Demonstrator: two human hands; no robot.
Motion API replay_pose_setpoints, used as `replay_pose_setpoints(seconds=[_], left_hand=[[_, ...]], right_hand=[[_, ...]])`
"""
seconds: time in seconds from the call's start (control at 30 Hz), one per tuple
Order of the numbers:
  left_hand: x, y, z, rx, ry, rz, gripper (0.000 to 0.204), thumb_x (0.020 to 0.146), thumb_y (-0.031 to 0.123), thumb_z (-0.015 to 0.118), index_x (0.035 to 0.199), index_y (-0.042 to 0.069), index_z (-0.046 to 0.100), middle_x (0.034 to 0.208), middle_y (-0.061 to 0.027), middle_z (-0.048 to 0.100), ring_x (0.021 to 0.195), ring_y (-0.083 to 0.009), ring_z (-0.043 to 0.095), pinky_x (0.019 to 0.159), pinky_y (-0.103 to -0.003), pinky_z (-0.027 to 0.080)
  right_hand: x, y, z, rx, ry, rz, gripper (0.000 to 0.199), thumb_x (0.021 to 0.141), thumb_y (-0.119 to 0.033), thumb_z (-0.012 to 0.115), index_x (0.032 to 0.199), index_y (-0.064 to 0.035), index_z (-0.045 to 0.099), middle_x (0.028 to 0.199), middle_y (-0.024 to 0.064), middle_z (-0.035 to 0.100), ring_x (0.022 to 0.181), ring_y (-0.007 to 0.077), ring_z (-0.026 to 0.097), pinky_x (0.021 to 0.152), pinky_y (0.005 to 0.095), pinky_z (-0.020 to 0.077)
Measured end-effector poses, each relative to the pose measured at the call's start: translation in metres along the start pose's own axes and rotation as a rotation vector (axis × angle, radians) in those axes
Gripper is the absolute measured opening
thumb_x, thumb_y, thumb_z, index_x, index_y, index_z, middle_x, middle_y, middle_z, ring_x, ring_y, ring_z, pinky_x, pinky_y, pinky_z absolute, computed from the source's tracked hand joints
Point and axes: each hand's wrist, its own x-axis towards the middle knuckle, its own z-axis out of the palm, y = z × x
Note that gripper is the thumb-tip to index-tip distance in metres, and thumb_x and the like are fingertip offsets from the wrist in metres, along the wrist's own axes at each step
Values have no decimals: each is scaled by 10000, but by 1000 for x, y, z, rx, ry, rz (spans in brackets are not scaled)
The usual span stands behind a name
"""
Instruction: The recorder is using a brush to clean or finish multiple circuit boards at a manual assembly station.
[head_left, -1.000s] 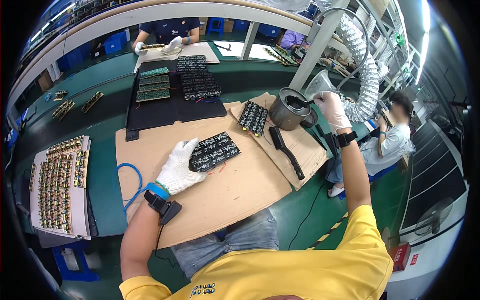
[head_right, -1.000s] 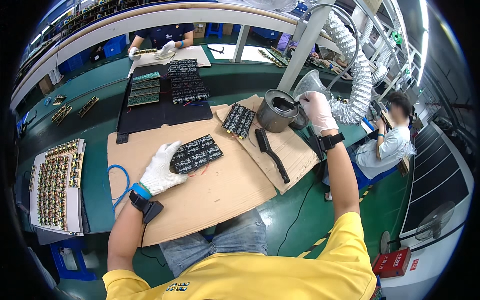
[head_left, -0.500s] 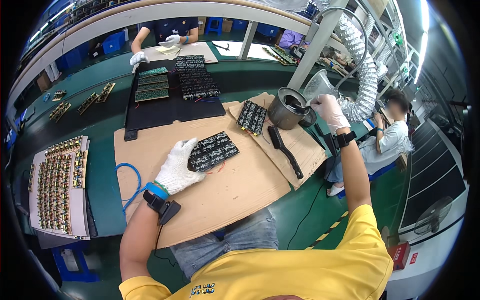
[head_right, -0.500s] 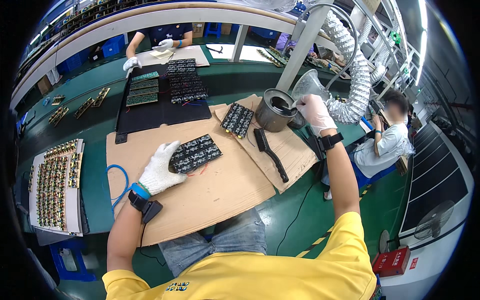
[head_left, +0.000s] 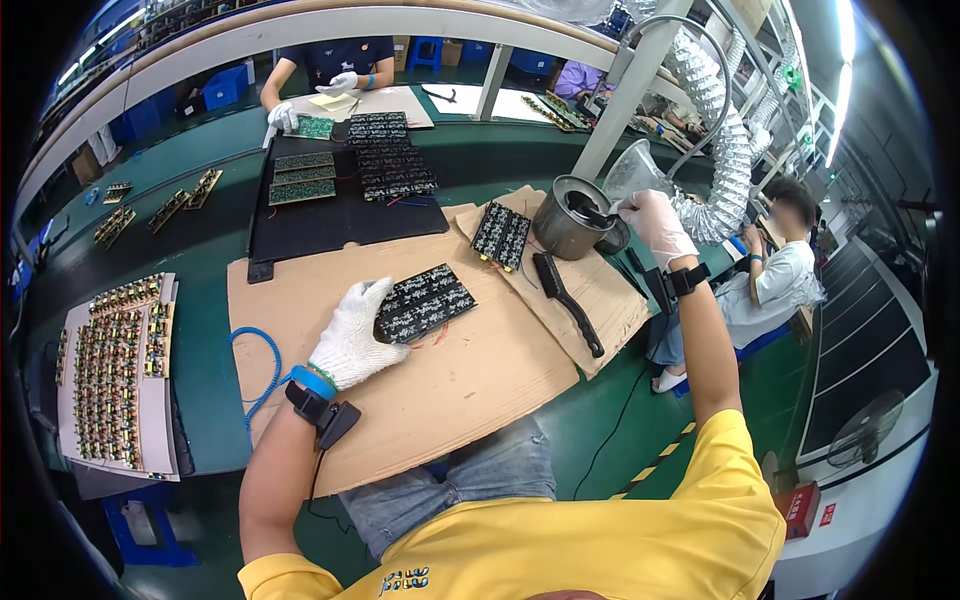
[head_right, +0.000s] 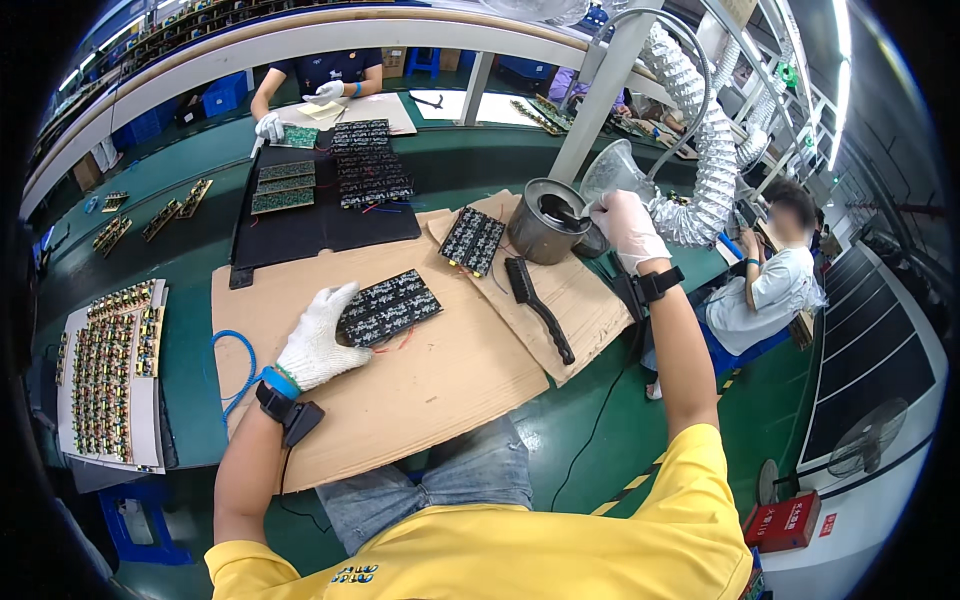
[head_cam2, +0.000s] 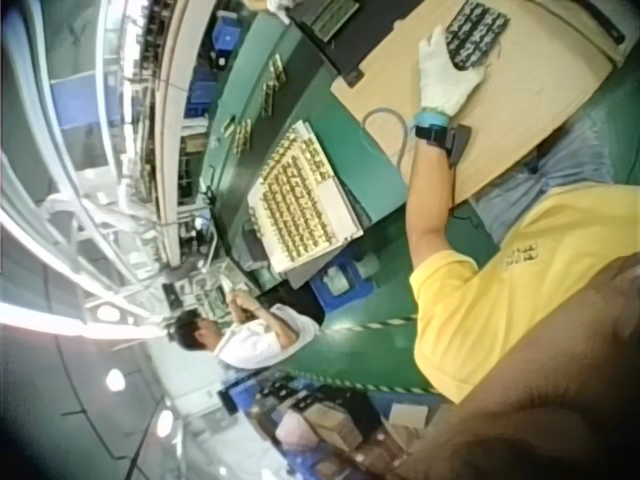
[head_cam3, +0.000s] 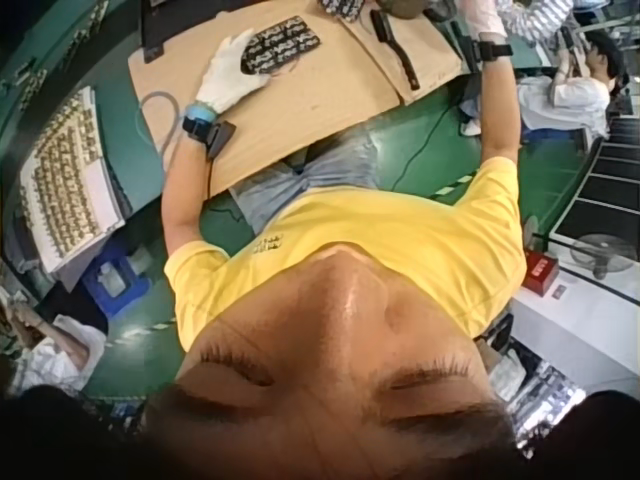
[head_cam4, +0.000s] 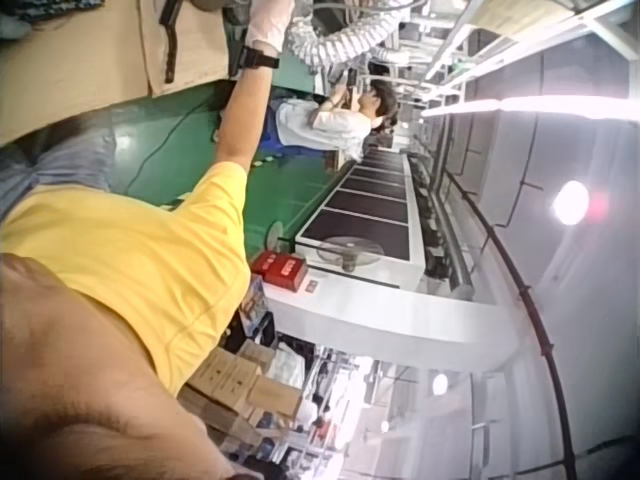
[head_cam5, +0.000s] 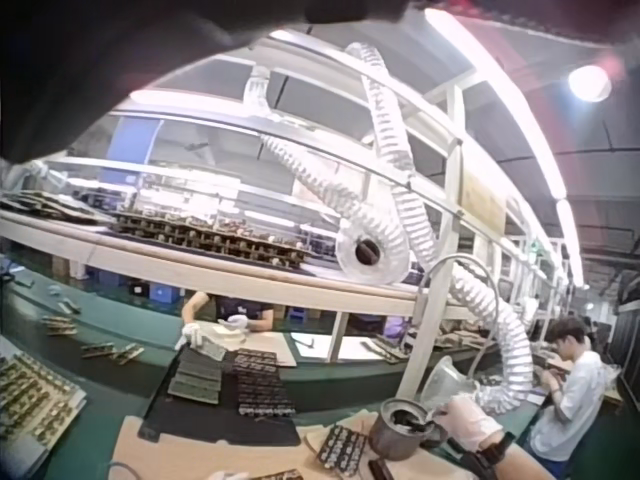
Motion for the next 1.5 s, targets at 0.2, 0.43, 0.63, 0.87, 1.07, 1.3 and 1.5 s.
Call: replay_pose_setpoints(seconds=[0.2, 0.43, 0.63, 0.87, 1.07, 1.3, 1.5], left_hand=[[-1, 0, -1, 19, 6, 6, 987, 686, 280, 897, 1541, 24, 476, 1480, -249, 516, 1376, -420, 539, 1164, -454, 463], [0, 1, -3, 10, 0, -4, 995, 682, 280, 902, 1546, 33, 473, 1496, -244, 512, 1381, -417, 537, 1171, -452, 459], [-1, 3, -3, 21, 7, -17, 1005, 673, 274, 904, 1547, 35, 470, 1508, -238, 511, 1386, -412, 538, 1174, -453, 459], [0, 0, -5, -40, 12, -31, 1057, 684, 306, 888, 1590, 52, 407, 1556, -240, 459, 1409, -412, 517, 1176, -452, 458], [0, -1, -4, -3, 12, -68, 1075, 685, 296, 885, 1604, 51, 383, 1578, -245, 431, 1423, -412, 507, 1184, -451, 453], [0, 0, -4, -7, 4, -79, 1093, 679, 306, 881, 1611, 43, 374, 1585, -255, 419, 1425, -413, 506, 1192, -445, 446], [0, -1, -4, -24, 14, -119, 1105, 660, 266, 896, 1600, 9, 375, 1544, -244, 473, 1394, -402, 540, 1170, -442, 472]], right_hand=[[-2, -1, 0, 137, 74, 8, 155, 865, -129, 767, 966, -17, 805, 887, 245, 748, 864, 397, 750, 811, 420, 585], [-3, -6, -3, 104, 31, -3, 156, 871, -148, 755, 943, -15, 795, 889, 249, 736, 884, 431, 728, 815, 456, 582], [-6, -7, 0, 74, 40, -40, 148, 876, -140, 750, 931, -10, 793, 867, 253, 727, 869, 435, 723, 817, 459, 579], [-9, -5, 2, 102, 86, -61, 139, 878, -127, 750, 917, 2, 781, 872, 257, 724, 864, 438, 719, 800, 456, 573], [-11, 1, 4, 87, 121, -47, 147, 883, -115, 765, 956, 12, 777, 872, 242, 745, 847, 394, 748, 765, 405, 566], [-18, 10, 3, 169, 220, -11, 143, 887, -108, 769, 985, -6, 788, 867, 223, 750, 832, 366, 751, 767, 399, 563], [-18, 11, 13, 95, 58, 4, 152, 898, -98, 759, 1021, -18, 800, 875, 214, 757, 844, 349, 756, 781, 387, 564]])
